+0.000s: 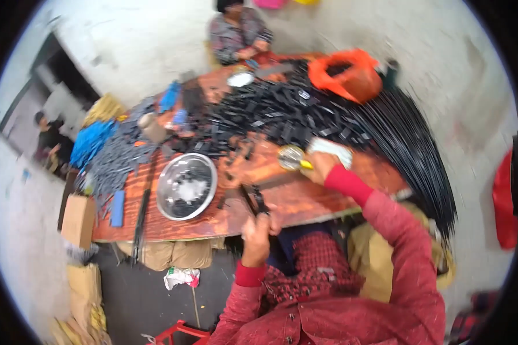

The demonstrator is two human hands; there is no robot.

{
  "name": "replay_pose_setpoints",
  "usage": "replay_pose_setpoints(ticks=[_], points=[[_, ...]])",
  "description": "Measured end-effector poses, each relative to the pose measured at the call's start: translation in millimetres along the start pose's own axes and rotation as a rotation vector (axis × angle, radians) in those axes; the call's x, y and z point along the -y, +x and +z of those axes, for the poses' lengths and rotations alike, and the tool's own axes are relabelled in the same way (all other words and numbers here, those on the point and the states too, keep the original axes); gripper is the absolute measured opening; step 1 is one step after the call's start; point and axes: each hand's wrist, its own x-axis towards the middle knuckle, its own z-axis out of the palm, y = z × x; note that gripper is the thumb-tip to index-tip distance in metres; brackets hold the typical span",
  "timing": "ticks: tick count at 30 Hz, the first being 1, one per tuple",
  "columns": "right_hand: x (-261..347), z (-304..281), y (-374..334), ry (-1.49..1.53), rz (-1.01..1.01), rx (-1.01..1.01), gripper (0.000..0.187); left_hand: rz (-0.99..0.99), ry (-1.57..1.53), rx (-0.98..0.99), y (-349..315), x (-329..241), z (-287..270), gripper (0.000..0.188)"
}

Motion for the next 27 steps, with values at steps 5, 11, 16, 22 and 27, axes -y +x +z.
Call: replay_pose_setpoints(ticks=[5,11,16,22,27], points=[[-19,23,15,-0.126,-0.081,-0.189,0.017,0.141,0.257,0.134,2,0,10,0.031],[-4,27,35,-0.178,-0.133,-0.13,0.022,0.017,-0.045,0.112,2,-5,2,0.031],[0,26,43,-0.206,-0.104,-0.113,0.024,0.038,-0.031,0.141,6,-12,1,0.032],[-4,28,46,-0.161,-0.143,-0.152,0.026,0.012,-0.067,0.139,9,-5,-2,0.031],[4,23,47,-0.138,-0.156,-0.159,0.023,-0.019,-0.037,0.153,10,-3,-1,0.033]])
